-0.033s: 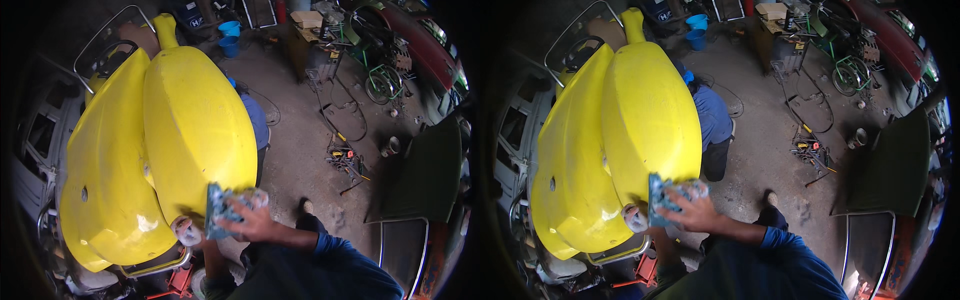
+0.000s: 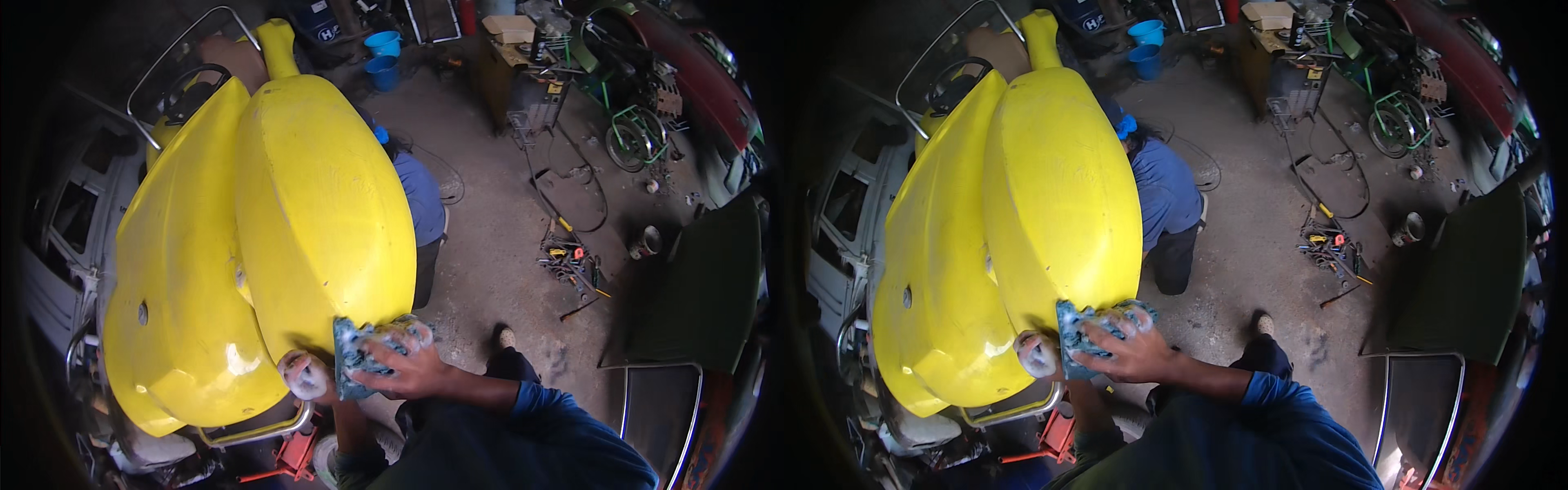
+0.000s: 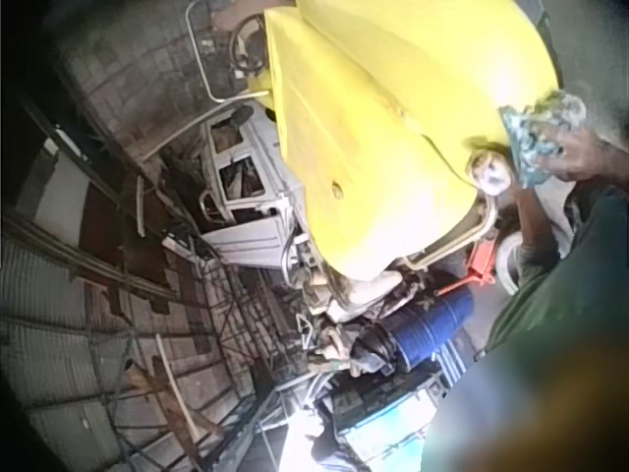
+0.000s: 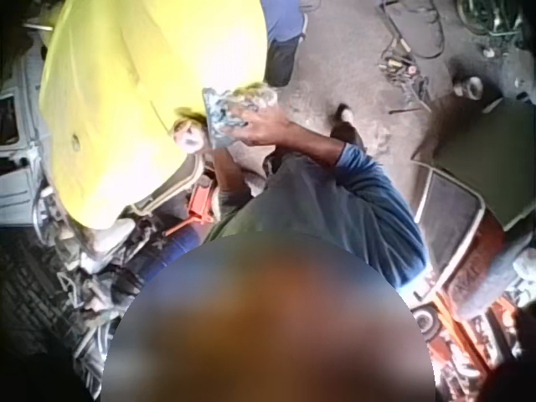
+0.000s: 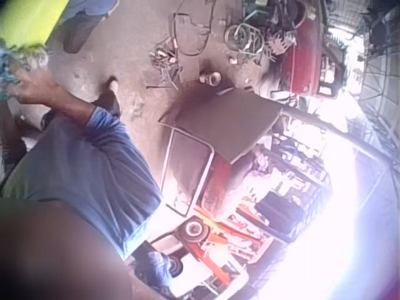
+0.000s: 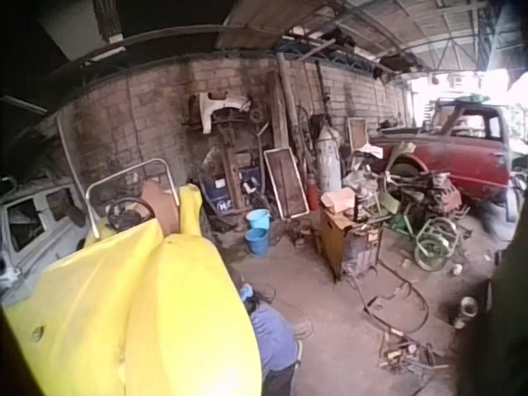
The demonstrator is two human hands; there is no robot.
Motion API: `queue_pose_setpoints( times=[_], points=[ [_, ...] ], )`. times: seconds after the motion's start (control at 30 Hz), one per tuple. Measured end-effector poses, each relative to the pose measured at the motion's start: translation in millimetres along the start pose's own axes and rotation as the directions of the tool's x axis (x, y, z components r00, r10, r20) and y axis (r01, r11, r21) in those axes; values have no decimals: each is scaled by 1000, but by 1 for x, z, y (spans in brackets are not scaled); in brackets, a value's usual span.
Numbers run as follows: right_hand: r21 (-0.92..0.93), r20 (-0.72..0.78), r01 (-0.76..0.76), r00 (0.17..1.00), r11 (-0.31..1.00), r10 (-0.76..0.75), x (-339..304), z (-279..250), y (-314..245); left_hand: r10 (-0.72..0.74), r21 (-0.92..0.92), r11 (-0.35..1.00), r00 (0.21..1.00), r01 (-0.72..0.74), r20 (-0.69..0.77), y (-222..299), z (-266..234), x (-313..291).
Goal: The person scrubs the yellow body of a small vehicle with a green sponge, then wipes it with a purple cloth. The person moves around the vehicle to clean different sections, including the hood and side panels.
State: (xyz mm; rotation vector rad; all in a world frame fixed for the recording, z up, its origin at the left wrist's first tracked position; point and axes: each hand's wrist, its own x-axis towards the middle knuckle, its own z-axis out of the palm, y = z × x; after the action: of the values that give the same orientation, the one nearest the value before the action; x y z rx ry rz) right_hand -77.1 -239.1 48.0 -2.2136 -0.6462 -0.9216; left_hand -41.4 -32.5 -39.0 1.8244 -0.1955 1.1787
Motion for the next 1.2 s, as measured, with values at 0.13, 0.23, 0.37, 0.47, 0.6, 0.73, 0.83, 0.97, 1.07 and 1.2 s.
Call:
queue_pose_setpoints(
  times=[0.13,0.23,0.37,0.47,0.6,0.73,0.83,0.97,1.07,1.2],
  points=[
    [145,22,-49,999,988,46,18,-14,60,31,104,994,992,-18,-123,71,39,2],
    [203,-32,-48,998,978,56,85,-20,122,49,214,977,984,-11,-169,115,66,4],
    [278,-59,-208,971,938,233,159,-18,177,110,428,903,984,-39,-142,136,91,-7],
    [386,8,-254,962,887,273,144,-16,171,147,640,768,980,-29,-132,121,92,-22],
    [346,-169,158,980,925,-104,61,-20,134,176,667,743,944,58,-278,89,79,-53],
    [391,-130,467,881,793,-455,51,-12,168,292,731,669,857,135,-425,71,80,-74],
    [495,-153,447,889,745,-431,109,7,231,358,790,587,818,179,-451,69,97,-70],
    [549,141,154,952,821,-273,233,54,328,409,831,491,773,262,-485,74,121,-49],
    [483,165,45,976,875,-141,336,97,373,458,849,418,732,323,-504,82,128,-40],
    [142,386,-322,889,936,247,405,111,360,512,842,338,669,420,-539,93,125,-37]
  ],
)
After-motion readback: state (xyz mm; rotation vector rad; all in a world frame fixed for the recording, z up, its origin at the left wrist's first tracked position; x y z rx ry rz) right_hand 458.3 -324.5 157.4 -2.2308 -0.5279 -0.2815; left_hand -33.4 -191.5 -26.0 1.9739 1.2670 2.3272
